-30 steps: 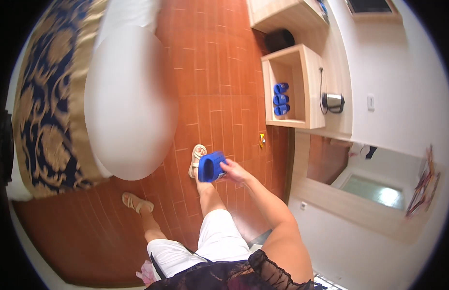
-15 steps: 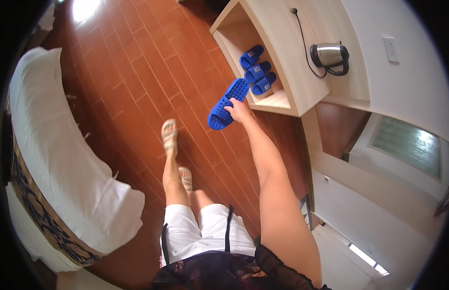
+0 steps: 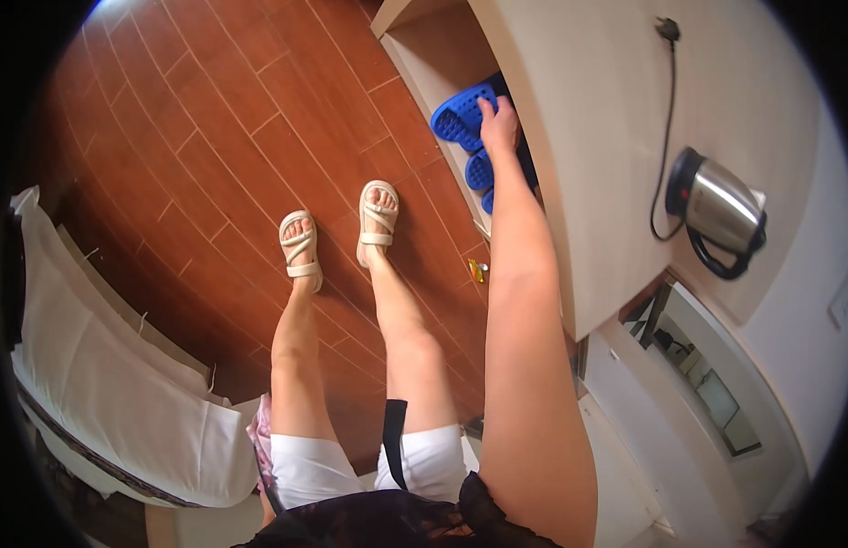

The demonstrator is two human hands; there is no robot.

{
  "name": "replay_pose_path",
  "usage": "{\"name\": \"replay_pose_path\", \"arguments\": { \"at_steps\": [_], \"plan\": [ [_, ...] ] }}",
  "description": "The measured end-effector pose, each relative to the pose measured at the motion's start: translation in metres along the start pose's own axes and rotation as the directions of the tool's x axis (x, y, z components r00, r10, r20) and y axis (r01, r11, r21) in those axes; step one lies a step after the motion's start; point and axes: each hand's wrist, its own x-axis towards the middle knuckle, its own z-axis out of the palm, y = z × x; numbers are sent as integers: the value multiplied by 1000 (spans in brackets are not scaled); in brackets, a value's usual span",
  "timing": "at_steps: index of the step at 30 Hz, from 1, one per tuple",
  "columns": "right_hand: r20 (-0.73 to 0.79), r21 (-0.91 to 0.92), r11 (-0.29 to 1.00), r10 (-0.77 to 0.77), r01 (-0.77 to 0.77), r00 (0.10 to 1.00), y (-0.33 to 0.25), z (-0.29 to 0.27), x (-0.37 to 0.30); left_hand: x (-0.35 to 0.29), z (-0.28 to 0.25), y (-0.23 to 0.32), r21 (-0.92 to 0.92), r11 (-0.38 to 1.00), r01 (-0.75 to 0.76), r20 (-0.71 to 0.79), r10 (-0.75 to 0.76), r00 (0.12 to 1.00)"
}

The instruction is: The person wipes a desk, a nightstand, a small round table, a window sill, and a chair seat by hand with a cloth, and then picks up a pair of slippers to place them in a shelf.

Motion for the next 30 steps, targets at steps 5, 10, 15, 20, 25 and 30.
{"name": "replay_pose_path", "arguments": {
  "at_steps": [5,10,15,20,25,30],
  "plan": [
    [-167,19,1000,14,-11,986,48,46,101,14,30,52,-402,907,121,17,-125,992],
    [-180,34,999,11,-5,984,9,80,99,-50,32,81,-312,907,283,82,-271,959],
    [-496,-60,993,-116,99,861,77,63,87,-32,60,112,-319,895,312,86,-301,950],
    [-162,873,482,420,-69,893,121,77,88,-6,70,139,-385,859,338,59,-342,938],
    [-59,890,416,514,-189,856,115,74,104,17,60,170,-389,856,340,68,-341,938],
    [-41,903,405,411,-142,911,67,69,141,35,51,202,-396,854,336,56,-343,938]
  ]
}}
